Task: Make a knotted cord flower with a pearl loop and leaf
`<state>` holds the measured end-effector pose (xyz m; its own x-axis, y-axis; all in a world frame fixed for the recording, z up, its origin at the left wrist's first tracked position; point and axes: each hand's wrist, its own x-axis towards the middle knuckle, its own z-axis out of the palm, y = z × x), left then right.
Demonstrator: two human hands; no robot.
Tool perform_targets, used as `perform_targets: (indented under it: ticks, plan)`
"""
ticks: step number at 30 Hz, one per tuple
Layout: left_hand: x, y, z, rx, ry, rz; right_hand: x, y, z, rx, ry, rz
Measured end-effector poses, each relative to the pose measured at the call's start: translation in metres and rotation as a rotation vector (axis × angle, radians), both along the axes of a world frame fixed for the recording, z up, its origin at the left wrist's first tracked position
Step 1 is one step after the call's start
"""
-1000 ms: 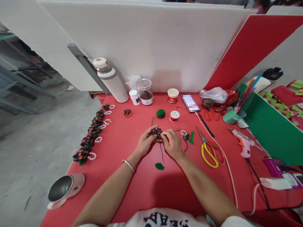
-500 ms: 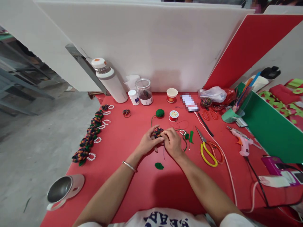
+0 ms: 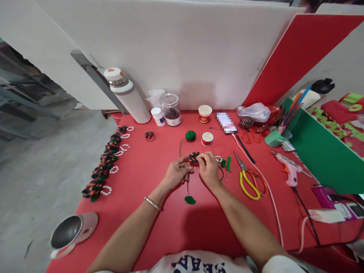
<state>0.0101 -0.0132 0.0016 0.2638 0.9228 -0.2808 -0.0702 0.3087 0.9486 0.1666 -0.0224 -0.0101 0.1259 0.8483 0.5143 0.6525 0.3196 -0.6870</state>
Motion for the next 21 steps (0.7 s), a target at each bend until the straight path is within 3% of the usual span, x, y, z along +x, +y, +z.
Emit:
perform_targets:
  ticks: [4,11,15,21]
  plan:
    - [-0.0023,0.0025,-0.0044,0.063,0.177,0.054,0.0014,0.0006,-0.0032,-0.019,-0.040,-0.004]
    - [-0.0061,0.0036,-0.0008,0.091,0.035,0.095,0.0018,0.0009,-0.0032,-0.044,-0.029,-0.010]
    - [-0.0051,0.0041,0.0026,0.014,0.059,0.109,0.0035,0.0047,-0.0037,-0.043,0.035,0.011]
    - [-0.0004,0.0054,-0.0017,0.073,0.113,0.172,0.0030,0.0041,-0.0017,-0.039,0.003,0.050]
